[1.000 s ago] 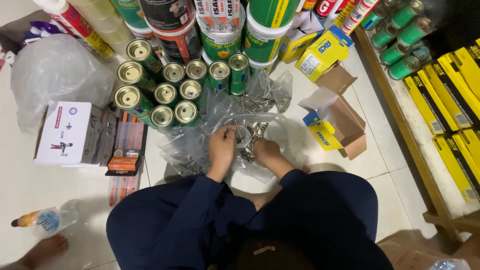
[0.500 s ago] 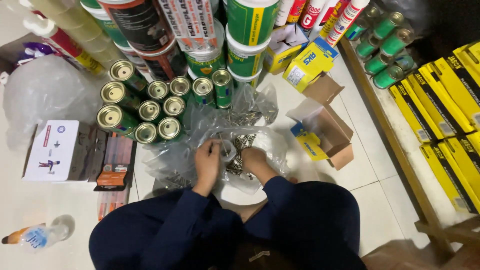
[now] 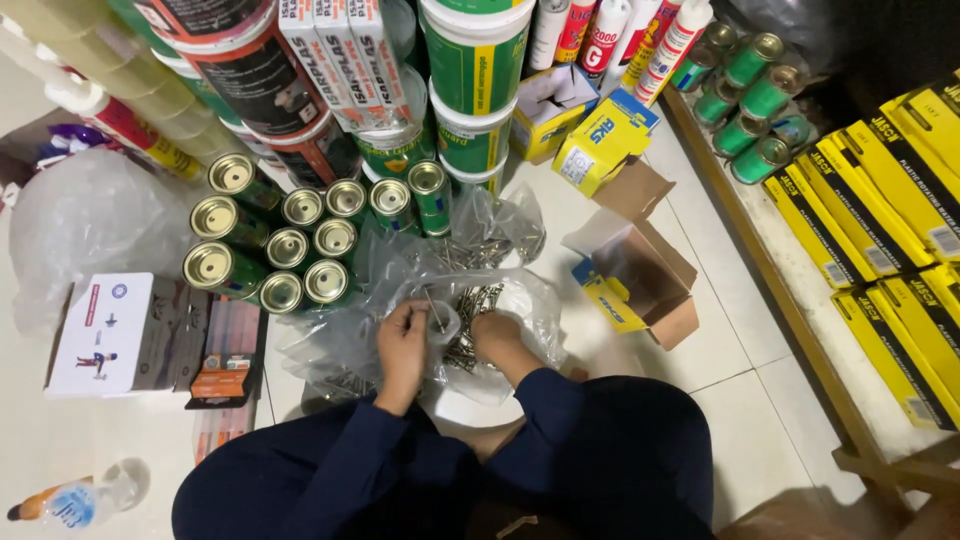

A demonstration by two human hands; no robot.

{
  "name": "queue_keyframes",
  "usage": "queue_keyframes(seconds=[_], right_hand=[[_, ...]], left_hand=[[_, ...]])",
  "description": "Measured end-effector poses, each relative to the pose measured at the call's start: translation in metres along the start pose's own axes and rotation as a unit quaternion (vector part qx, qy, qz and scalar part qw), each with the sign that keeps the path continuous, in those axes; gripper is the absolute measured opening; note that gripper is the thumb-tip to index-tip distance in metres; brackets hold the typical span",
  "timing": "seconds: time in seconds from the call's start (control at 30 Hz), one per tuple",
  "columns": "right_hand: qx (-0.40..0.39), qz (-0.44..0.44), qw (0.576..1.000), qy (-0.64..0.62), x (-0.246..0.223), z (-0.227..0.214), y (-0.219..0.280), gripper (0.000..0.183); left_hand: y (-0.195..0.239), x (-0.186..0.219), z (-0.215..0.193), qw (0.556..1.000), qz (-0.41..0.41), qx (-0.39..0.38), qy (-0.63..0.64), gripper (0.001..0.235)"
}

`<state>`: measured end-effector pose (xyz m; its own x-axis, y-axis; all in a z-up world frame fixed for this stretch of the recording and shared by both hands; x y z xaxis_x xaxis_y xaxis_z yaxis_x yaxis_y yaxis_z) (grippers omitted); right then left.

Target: The person sits on the floor and sorts small metal hardware items, likely nails or screws, from a large plastic bag into smaller plastic bags. The person handles the items by hand, picking them up and placing them into separate bags.

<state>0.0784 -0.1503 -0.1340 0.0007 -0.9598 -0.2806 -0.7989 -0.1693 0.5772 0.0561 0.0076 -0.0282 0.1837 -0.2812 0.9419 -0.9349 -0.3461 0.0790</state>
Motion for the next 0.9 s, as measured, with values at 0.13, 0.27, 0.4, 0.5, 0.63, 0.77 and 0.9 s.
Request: queue_keyframes(seconds=[0.13,0.27,0.4,0.5,0.63,0.77,0.9], right_hand=[[0.007,-0.025,1.000,0.012,-0.001,0.002,0.004,0.017],[0.013,-0.024,0.999,0.020,0.000,-0.001,0.000,0.014],[0.005,-0.019,1.000,0.016,0.005,0.005,-0.009,0.012],[0.014,-0.026,1.000,0.003,0.002,-0.003,-0.005,0.013],[0.028,-0.034,0.999,-0.007,0.003,-0.002,-0.009,0.012],[0.023,-0.029,0.999,0.001,0.008,0.004,-0.007,0.011],[0.025,-0.045,0.999,0.007,0.009,0.014,-0.015,0.012]], left_hand=[[-0.001,-0.007,0.000,1.000,-0.002,0.001,-0.003,0.020],[-0.004,-0.003,0.005,1.000,0.011,0.002,0.019,0.019],[-0.002,0.000,0.009,1.000,0.007,-0.011,0.014,0.018],[-0.003,-0.007,0.007,1.000,0.002,-0.017,0.005,0.017],[-0.007,-0.005,0.005,1.000,0.004,-0.009,0.013,0.018],[0.000,0.003,0.001,1.000,0.008,-0.010,0.004,0.017],[-0.007,-0.011,-0.017,0.999,0.001,-0.022,-0.023,0.019]])
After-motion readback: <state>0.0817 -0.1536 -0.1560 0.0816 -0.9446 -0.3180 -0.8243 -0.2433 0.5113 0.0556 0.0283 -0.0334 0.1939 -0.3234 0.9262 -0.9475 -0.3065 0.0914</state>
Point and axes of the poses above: each hand's wrist, its own y-axis away from the middle knuckle, its own z-axis out of the palm, x = y × z, the point moved 6 cm from there along -y, towards the middle knuckle, and after that the axes turned 4 degrees about x, right-handed, at the moved point
